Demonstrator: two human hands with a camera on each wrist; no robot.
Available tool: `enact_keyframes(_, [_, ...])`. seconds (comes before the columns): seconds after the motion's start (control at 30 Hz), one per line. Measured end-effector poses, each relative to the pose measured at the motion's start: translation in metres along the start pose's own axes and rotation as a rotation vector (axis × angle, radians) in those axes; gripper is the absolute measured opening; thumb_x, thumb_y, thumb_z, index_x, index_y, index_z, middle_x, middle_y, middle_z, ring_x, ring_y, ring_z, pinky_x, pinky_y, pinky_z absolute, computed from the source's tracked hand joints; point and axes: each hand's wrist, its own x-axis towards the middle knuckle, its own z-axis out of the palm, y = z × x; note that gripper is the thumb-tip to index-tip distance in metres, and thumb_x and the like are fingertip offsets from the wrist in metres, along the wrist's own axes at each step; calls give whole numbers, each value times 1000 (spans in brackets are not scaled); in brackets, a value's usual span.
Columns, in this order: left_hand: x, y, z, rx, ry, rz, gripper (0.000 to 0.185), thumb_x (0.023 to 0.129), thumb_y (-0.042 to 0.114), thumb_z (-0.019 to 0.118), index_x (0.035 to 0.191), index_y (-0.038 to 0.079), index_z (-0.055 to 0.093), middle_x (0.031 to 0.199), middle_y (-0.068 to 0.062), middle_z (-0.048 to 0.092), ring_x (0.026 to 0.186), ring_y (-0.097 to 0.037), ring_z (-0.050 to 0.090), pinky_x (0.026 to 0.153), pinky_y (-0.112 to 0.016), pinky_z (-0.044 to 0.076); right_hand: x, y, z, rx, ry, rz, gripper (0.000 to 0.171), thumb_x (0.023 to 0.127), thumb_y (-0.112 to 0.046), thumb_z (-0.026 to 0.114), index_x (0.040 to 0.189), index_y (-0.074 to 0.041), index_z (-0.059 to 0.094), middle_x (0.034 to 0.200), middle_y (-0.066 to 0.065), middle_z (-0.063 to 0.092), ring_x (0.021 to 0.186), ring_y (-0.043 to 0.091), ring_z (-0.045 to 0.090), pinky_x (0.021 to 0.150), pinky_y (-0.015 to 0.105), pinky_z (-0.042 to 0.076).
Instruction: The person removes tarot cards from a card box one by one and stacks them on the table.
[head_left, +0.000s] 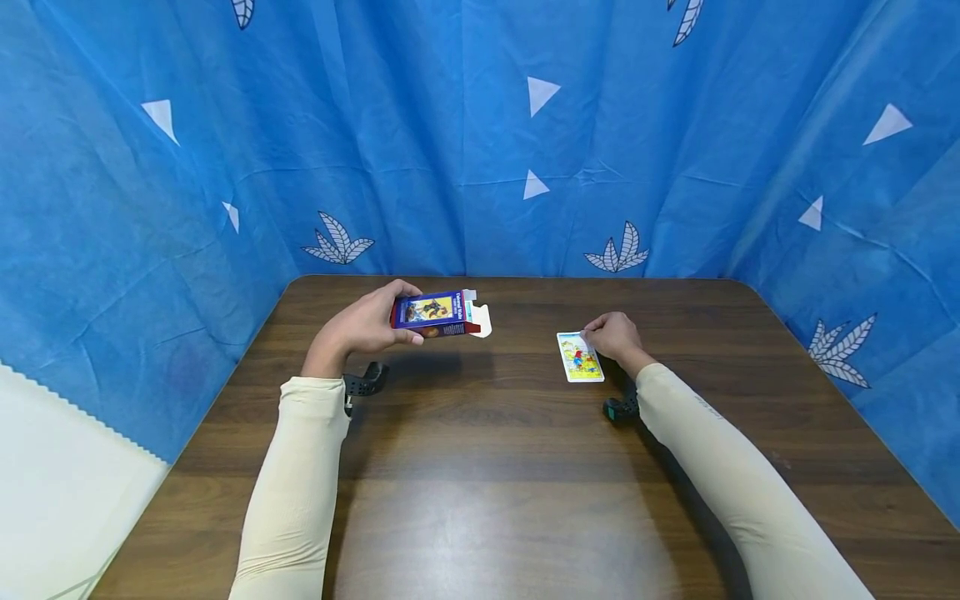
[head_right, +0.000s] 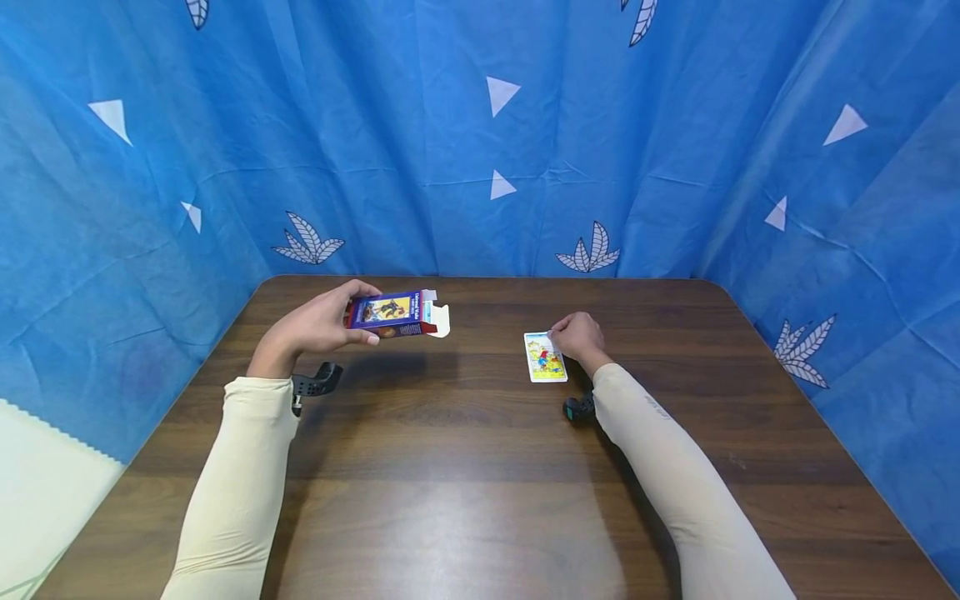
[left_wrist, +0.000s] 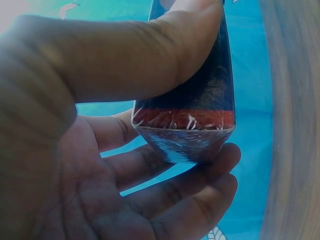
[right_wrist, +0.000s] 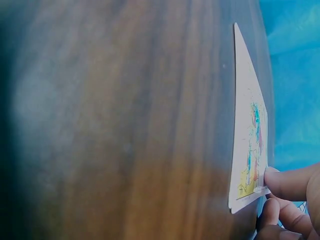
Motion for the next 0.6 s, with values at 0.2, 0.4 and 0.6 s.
enact_keyframes(0.2, [0, -1, 1, 6, -2, 11, 70, 82, 23, 81, 138, 7, 41, 132, -19, 54, 116, -34, 54, 104, -52, 44, -2, -1, 1, 5, 22, 4, 29, 95, -24, 61, 112, -1, 68, 119, 20, 60, 104, 33, 53, 94, 49, 46])
enact_keyframes(0.4, [0, 1, 2, 18, -8, 33, 71, 81, 22, 82, 137, 4, 42, 131, -19, 55, 115, -34, 55, 103, -51, 45, -12, -13, 5, 183, 180, -64, 32, 96, -27, 52, 110, -2, 65, 109, 15, 63, 97, 28, 56, 87, 42, 49])
enact_keyframes(0.6, [0, 3, 1, 23, -6, 20, 72, 81, 21, 82, 138, 5, 42, 132, -19, 54, 116, -34, 54, 104, -51, 44, -41, -77, 9, 552, 22, -299, 25, 98, -21, 58, 108, 0, 66, 87, 3, 61, 61, 9, 45, 56, 24, 39])
